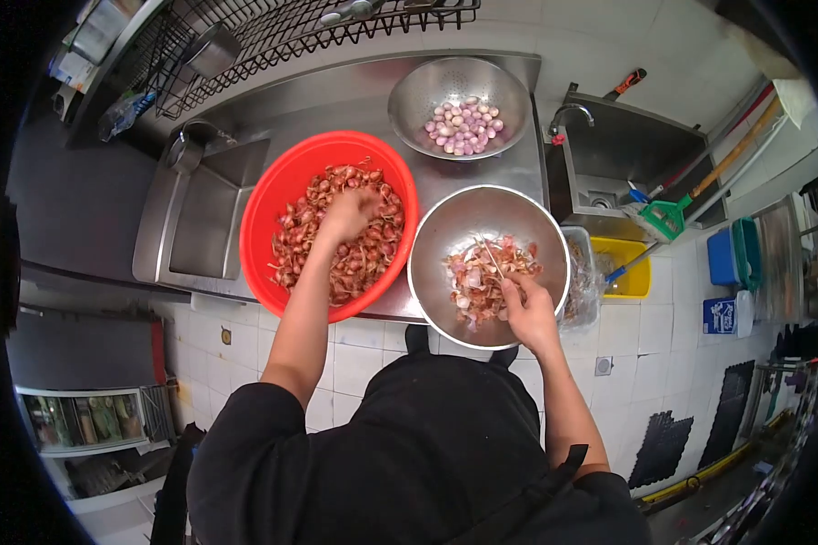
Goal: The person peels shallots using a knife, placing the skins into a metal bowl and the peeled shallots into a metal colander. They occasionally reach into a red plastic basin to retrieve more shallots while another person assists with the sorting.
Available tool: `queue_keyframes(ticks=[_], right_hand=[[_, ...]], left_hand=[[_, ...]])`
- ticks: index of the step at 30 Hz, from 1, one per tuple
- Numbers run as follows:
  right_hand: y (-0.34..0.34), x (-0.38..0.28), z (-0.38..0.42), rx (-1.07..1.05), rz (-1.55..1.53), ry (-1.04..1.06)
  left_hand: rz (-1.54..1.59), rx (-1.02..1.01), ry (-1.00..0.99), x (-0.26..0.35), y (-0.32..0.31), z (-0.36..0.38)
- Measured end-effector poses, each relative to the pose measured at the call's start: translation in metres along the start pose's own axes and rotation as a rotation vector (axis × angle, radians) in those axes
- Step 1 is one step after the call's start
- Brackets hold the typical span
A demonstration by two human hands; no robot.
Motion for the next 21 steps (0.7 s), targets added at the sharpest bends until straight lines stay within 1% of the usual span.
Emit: queue_keyframes(ticks=[1, 2, 3, 4, 5, 7, 8, 10, 11, 13, 14, 16, 18, 20, 21], right_hand=[[-0.002, 0.001, -0.001, -0.029, 0.003, -0.044], [-0.005, 0.006, -0.003, -0.025, 0.005, -0.049], [-0.01, 0.013, -0.006, -0.021, 0.041, 0.022], [-0.014, 0.012, -0.008, -0.014, 0.078, 0.095], [-0.017, 0.01, -0.009, 0.001, 0.08, 0.091], [-0.031, -0.01, -0.003, -0.03, 0.058, 0.099], [-0.039, -0.017, -0.001, -0.005, 0.06, 0.093], [-0.059, -0.032, 0.007, -0.06, -0.247, 0.18], [-0.064, -0.042, 0.011, -0.024, -0.244, 0.171], [-0.079, -0.061, 0.019, -0.18, -0.235, 0.099], [-0.085, -0.067, 0.02, -0.144, -0.237, 0.078], [-0.095, -0.079, 0.021, -0.15, -0.28, 0.201], [-0.095, -0.079, 0.022, -0.123, -0.249, 0.164], [-0.096, -0.074, 0.022, -0.121, -0.219, 0.136], [-0.095, -0.073, 0.022, -0.101, -0.214, 0.172]], left_hand=[[-0.239, -0.195, -0.075, 0.003, -0.004, 0.013], [-0.41, -0.268, -0.07, 0.008, -0.01, 0.027], [-0.329, -0.156, -0.129, -0.011, -0.024, 0.029], [-0.248, -0.043, -0.19, -0.016, -0.025, 0.029], [-0.243, -0.048, -0.204, -0.023, -0.029, 0.029], [-0.035, 0.025, -0.031, -0.001, 0.011, 0.041], [-0.028, 0.015, -0.054, 0.01, 0.021, 0.045], [0.747, -0.02, 0.073, 0.029, 0.03, 0.057], [0.754, -0.053, 0.054, 0.042, 0.03, 0.063], [1.054, -0.04, 0.016, 0.067, 0.029, 0.078], [1.061, -0.083, 0.011, 0.08, 0.03, 0.085], [1.254, -0.157, -0.054, 0.103, 0.035, 0.098], [1.296, -0.204, -0.059, 0.112, 0.029, 0.106], [1.29, -0.118, -0.171, 0.118, 0.029, 0.107], [1.255, -0.099, -0.188, 0.119, 0.029, 0.107]])
Point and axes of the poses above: each hand's wrist, its own z-axis away from the middle knuckle, its own y-axis out of the back of the hand, x = y × z, the point moved 3 cm from there along -z, towards the middle knuckle, and after that the axes turned 12 degrees about -z, right-handed, at the moved point
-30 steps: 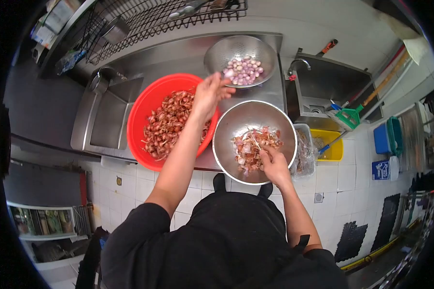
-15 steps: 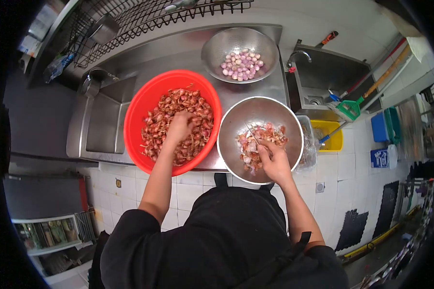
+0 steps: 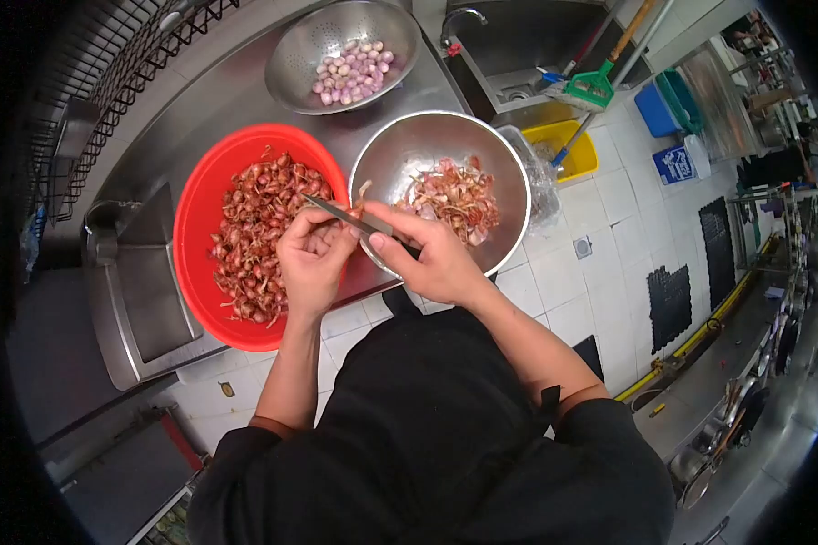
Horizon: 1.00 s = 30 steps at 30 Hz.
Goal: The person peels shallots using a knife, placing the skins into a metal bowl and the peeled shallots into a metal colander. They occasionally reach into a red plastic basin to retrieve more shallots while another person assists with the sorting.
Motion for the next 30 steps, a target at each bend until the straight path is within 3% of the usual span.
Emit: queue_keyframes(ticks=[5, 7, 9, 10, 11, 12, 13, 15, 16, 17, 19, 22, 23, 25, 27, 29, 30], right_hand=[[0.007, 0.009, -0.003, 0.111, -0.063, 0.229], [0.013, 0.002, -0.002, 0.123, -0.125, 0.213], [0.024, -0.002, -0.003, 0.098, -0.226, 0.121], [0.029, 0.001, -0.009, 0.097, -0.185, 0.277], [0.043, -0.002, -0.009, 0.081, -0.191, 0.281], [0.056, -0.007, -0.007, -0.007, -0.341, 0.036], [0.064, -0.008, -0.005, -0.097, -0.484, -0.214], [0.074, -0.009, -0.001, -0.12, -0.62, -0.286], [0.08, -0.007, 0.0, -0.147, -0.749, -0.348], [0.086, -0.005, 0.002, -0.173, -0.877, -0.413], [0.094, 0.0, 0.005, -0.17, -0.881, -0.435], [0.117, 0.006, 0.003, 0.04, -0.469, -0.237], [0.124, 0.007, -0.001, 0.025, -0.476, -0.245], [0.131, 0.011, -0.008, -0.187, -0.067, -0.388], [0.132, 0.011, -0.007, -0.217, 0.006, -0.436], [0.126, 0.01, -0.005, -0.068, -0.012, -0.236], [0.118, 0.009, -0.002, -0.059, -0.012, -0.233]], left_hand=[[-0.252, 0.108, -0.238, 0.006, -0.02, -0.002], [-0.621, 0.185, -0.448, 0.016, -0.034, -0.001], [-0.616, 0.246, -0.461, 0.003, -0.044, -0.003], [-0.522, 0.249, -0.401, 0.0, -0.049, -0.004], [-0.428, 0.253, -0.341, -0.003, -0.055, -0.005], [-0.44, 0.266, -0.344, -0.005, -0.061, -0.006], [-0.215, 0.221, -0.227, -0.013, -0.066, -0.007], [0.234, 0.126, 0.0, -0.026, -0.076, -0.008], [0.295, 0.076, 0.083, -0.03, -0.08, -0.007], [0.282, 0.091, 0.074, -0.035, -0.084, -0.007], [0.549, 0.104, 0.138, -0.045, -0.097, -0.007], [0.672, 0.187, 0.153, -0.042, -0.105, -0.005], [0.743, 0.218, 0.145, -0.04, -0.106, -0.003], [0.762, 0.208, 0.128, -0.038, -0.105, -0.001], [0.769, 0.253, 0.148, -0.042, -0.101, 0.0], [0.703, 0.281, 0.142, -0.046, -0.096, 0.004], [0.638, 0.311, 0.132, -0.046, -0.092, 0.006]])
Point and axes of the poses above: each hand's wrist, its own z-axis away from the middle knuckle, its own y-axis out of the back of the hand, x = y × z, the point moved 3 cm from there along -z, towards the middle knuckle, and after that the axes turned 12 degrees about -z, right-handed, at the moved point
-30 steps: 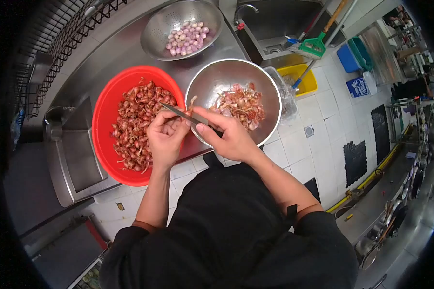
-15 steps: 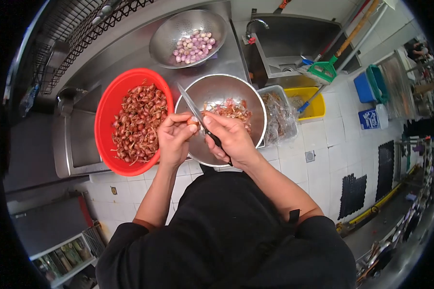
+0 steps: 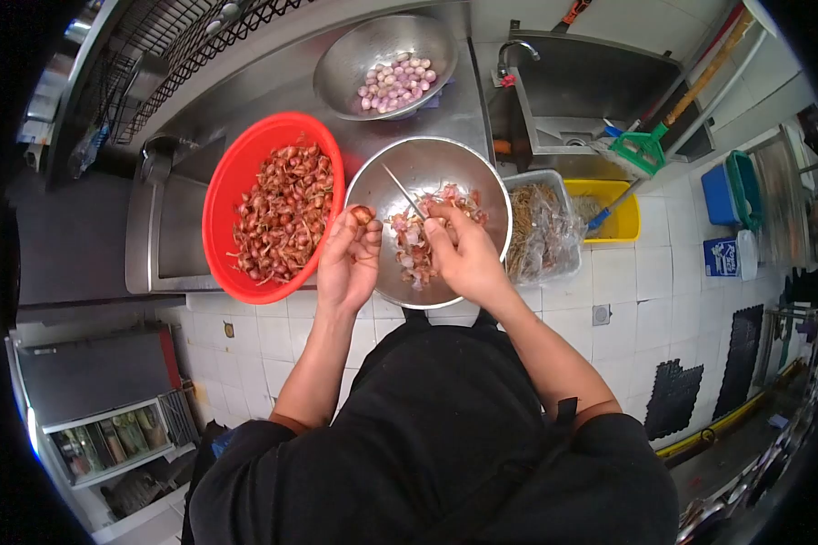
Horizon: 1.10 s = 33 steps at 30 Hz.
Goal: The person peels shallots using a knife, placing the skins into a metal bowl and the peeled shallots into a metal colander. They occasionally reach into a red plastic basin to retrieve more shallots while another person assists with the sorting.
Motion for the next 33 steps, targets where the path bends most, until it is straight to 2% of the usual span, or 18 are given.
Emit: queue_keyframes(ticks=[2, 3, 5, 7, 17, 22, 24, 25, 26, 27, 28, 33], right_hand=[[-0.015, -0.007, 0.006, 0.012, -0.233, 0.241], [-0.02, -0.008, 0.009, 0.023, -0.229, 0.245], [-0.032, -0.018, 0.015, -0.093, -0.083, 0.353], [-0.045, -0.025, 0.018, -0.07, -0.041, 0.397], [-0.084, -0.025, 0.009, 0.096, 0.026, 0.643], [-0.091, -0.025, 0.009, 0.163, 0.046, 0.626], [-0.088, -0.031, 0.009, 0.154, 0.016, 0.594], [-0.083, -0.029, 0.007, 0.111, -0.169, 0.44], [-0.081, -0.026, 0.006, 0.068, -0.352, 0.279], [-0.081, -0.026, 0.006, 0.068, -0.351, 0.279], [-0.081, -0.026, 0.007, 0.056, -0.35, 0.289], [-0.081, -0.031, 0.009, 0.043, -0.329, 0.293]], left_hand=[[-0.04, -0.03, -0.021, 0.003, 0.002, 0.001], [-0.08, -0.05, -0.043, 0.006, 0.001, 0.001], [-0.008, -0.117, -0.041, 0.013, -0.003, 0.001], [-0.125, -0.075, -0.108, 0.022, -0.011, 0.004], [-0.229, -0.019, -0.23, 0.034, -0.006, 0.009], [-0.394, 0.006, -0.349, 0.039, -0.007, 0.013], [-0.15, -0.111, -0.171, 0.041, -0.009, 0.008], [-0.148, -0.11, -0.176, 0.045, -0.007, 0.005], [-0.088, -0.186, -0.086, 0.046, -0.006, 0.002], [-0.028, -0.264, 0.006, 0.047, -0.006, 0.0], [-0.064, -0.228, 0.036, 0.047, -0.005, -0.001], [-0.197, -0.231, -0.047, 0.046, 0.001, -0.006]])
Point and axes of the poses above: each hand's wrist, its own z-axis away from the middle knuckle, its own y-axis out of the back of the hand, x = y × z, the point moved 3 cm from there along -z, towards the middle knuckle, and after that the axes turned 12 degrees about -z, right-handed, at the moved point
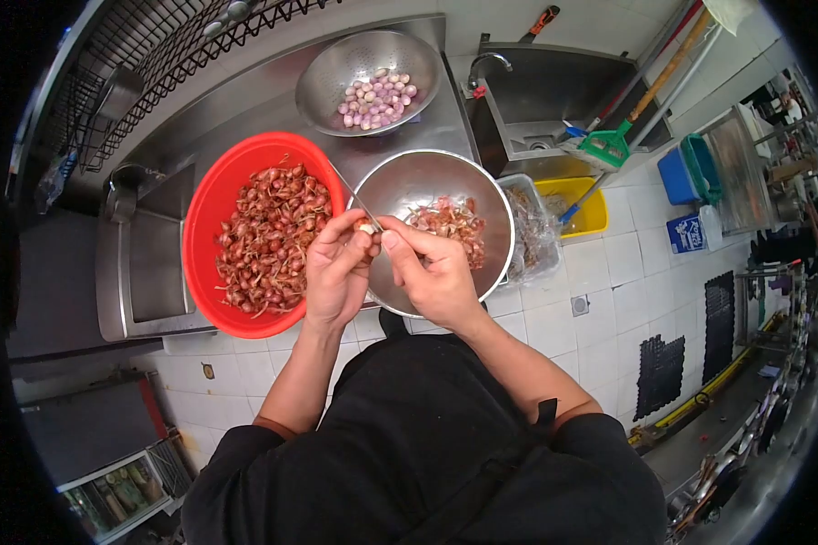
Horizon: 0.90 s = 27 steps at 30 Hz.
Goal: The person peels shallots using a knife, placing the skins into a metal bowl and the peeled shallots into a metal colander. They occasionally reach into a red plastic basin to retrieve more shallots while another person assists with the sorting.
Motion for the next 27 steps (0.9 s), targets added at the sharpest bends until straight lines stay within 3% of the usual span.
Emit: queue_keyframes(ticks=[2, 5, 6, 8, 9, 13, 15, 18, 20, 22, 27], right_hand=[[0.007, 0.005, 0.001, 0.062, 0.048, -0.011], [0.031, 0.014, -0.011, 0.208, 0.193, 0.057], [0.045, 0.021, -0.015, 0.201, 0.193, 0.056], [0.069, 0.034, -0.023, 0.067, 0.514, -0.026], [0.065, 0.028, -0.02, 0.032, 0.553, -0.14], [0.045, 0.019, -0.007, 0.038, 0.448, -0.067], [0.026, 0.008, 0.0, -0.043, 0.174, 0.003], [0.013, -0.008, 0.009, -0.173, 0.305, -0.052], [0.003, -0.005, 0.007, -0.171, 0.258, 0.048], [-0.001, -0.006, 0.003, -0.205, 0.335, 0.315], [0.002, -0.019, 0.0, -0.243, 0.324, 0.276]], left_hand=[[0.076, -0.08, 0.04, -0.003, 0.006, -0.001], [0.184, -0.01, 0.051, 0.002, 0.009, 0.002], [0.183, -0.005, 0.046, 0.003, 0.011, 0.003], [0.147, -0.025, 0.059, 0.004, 0.015, 0.005], [0.144, -0.018, 0.055, 0.005, 0.016, 0.006], [0.109, -0.024, 0.072, 0.007, 0.011, 0.006], [0.11, -0.014, 0.067, 0.006, 0.01, 0.006], [0.017, -0.026, -0.004, 0.005, 0.007, 0.008], [-0.048, 0.01, -0.017, 0.008, 0.002, 0.011], [-0.111, 0.014, -0.049, 0.012, -0.005, 0.011], [-0.252, 0.017, -0.15, 0.015, -0.008, 0.015]])
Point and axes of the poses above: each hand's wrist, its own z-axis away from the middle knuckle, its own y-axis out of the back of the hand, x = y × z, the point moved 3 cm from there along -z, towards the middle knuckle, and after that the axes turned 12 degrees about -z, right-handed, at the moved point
